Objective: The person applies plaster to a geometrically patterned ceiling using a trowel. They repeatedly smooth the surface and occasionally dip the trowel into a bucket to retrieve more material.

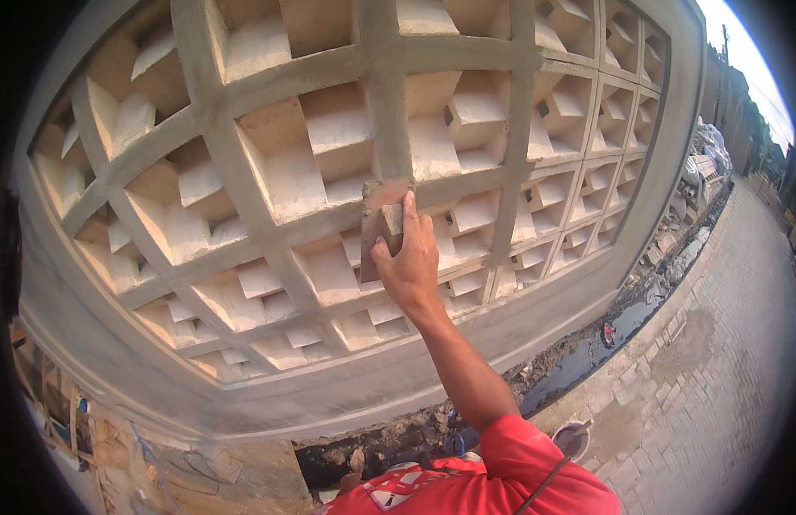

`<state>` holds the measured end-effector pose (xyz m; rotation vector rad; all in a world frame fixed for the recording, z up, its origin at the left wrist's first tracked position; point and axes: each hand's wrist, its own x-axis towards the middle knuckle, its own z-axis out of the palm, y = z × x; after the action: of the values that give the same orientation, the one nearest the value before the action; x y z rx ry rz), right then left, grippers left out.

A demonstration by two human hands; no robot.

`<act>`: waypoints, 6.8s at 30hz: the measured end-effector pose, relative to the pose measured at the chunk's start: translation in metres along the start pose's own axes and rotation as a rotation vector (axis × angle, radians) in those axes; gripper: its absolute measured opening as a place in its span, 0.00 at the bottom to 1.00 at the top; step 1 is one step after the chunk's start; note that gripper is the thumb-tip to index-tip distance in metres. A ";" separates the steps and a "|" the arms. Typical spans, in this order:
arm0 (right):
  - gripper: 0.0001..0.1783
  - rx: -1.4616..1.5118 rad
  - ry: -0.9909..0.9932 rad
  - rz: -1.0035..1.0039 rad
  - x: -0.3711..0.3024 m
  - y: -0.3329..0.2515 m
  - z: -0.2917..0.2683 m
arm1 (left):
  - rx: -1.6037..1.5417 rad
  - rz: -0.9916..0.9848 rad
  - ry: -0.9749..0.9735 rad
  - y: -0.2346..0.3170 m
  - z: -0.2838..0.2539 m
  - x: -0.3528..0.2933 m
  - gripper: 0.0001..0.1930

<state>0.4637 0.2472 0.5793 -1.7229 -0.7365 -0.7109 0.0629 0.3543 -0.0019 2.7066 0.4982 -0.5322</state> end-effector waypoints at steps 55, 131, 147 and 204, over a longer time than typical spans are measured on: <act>0.15 0.286 -0.049 2.044 -0.529 0.353 -0.290 | -1.173 -0.800 -0.215 0.150 0.015 -0.028 0.19; 0.44 0.287 0.167 0.149 0.015 -0.019 0.011 | -1.212 -0.846 0.239 0.031 -0.025 -0.049 0.22; 0.41 0.283 -0.051 0.152 0.006 -0.048 0.023 | -1.269 -0.736 0.104 0.021 -0.037 -0.049 0.19; 0.39 -0.264 -0.135 0.122 -0.023 0.021 -0.002 | -0.971 -0.521 0.074 0.030 -0.038 -0.008 0.11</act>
<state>0.4654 0.2382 0.5500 -2.0548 -0.6439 -0.6331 0.0793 0.3399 0.0421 1.6613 1.1388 -0.2077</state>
